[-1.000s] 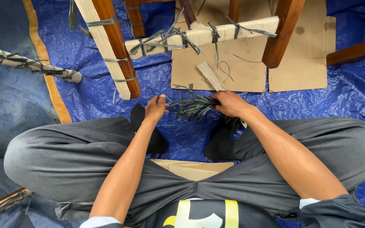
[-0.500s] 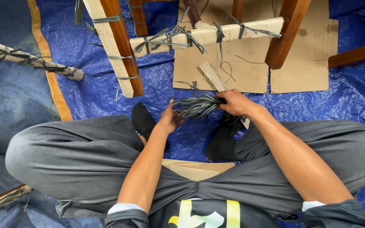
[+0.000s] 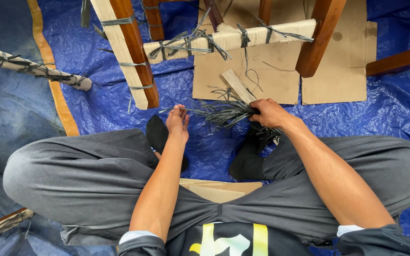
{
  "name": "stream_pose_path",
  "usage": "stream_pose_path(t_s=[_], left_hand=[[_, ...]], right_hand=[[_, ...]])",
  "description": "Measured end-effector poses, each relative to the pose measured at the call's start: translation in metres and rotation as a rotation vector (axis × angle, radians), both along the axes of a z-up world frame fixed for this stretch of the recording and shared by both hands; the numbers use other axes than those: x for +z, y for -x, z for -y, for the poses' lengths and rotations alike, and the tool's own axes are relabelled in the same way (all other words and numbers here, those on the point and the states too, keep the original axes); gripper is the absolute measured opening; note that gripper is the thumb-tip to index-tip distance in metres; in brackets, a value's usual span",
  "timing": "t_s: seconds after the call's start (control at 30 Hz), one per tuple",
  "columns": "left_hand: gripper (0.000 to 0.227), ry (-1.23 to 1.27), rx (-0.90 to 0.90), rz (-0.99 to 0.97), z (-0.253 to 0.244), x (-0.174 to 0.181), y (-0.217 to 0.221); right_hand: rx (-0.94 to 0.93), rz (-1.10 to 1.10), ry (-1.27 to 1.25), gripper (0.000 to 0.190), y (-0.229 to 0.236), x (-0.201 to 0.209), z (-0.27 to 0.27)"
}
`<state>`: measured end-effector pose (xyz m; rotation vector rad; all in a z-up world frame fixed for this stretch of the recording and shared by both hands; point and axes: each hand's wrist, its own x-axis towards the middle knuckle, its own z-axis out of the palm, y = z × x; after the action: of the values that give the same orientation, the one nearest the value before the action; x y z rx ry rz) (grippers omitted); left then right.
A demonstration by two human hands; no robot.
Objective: Tying bundles of thin strips to a wooden frame using wire ties.
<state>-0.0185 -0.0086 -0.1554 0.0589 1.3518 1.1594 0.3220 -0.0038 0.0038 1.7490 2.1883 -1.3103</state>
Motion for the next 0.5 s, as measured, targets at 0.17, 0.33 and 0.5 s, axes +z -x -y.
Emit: stream_pose_path(t_s=[0.17,0.33,0.5], left_hand=[[0.008,-0.168,0.252,-0.011,-0.019,0.009,0.017],[0.013,-0.228,0.518,-0.117,-0.041,0.116,0.032],[0.011,-0.423,0.394,-0.298,-0.025,0.153,0.032]], right_hand=[[-0.003,0.131,0.000,0.034,-0.016,-0.021,0.007],[-0.006,0.318,0.038,0.038,-0.054,-0.090,0.025],[0.028,0.566,0.008,0.044,-0.029,-0.059,0.021]])
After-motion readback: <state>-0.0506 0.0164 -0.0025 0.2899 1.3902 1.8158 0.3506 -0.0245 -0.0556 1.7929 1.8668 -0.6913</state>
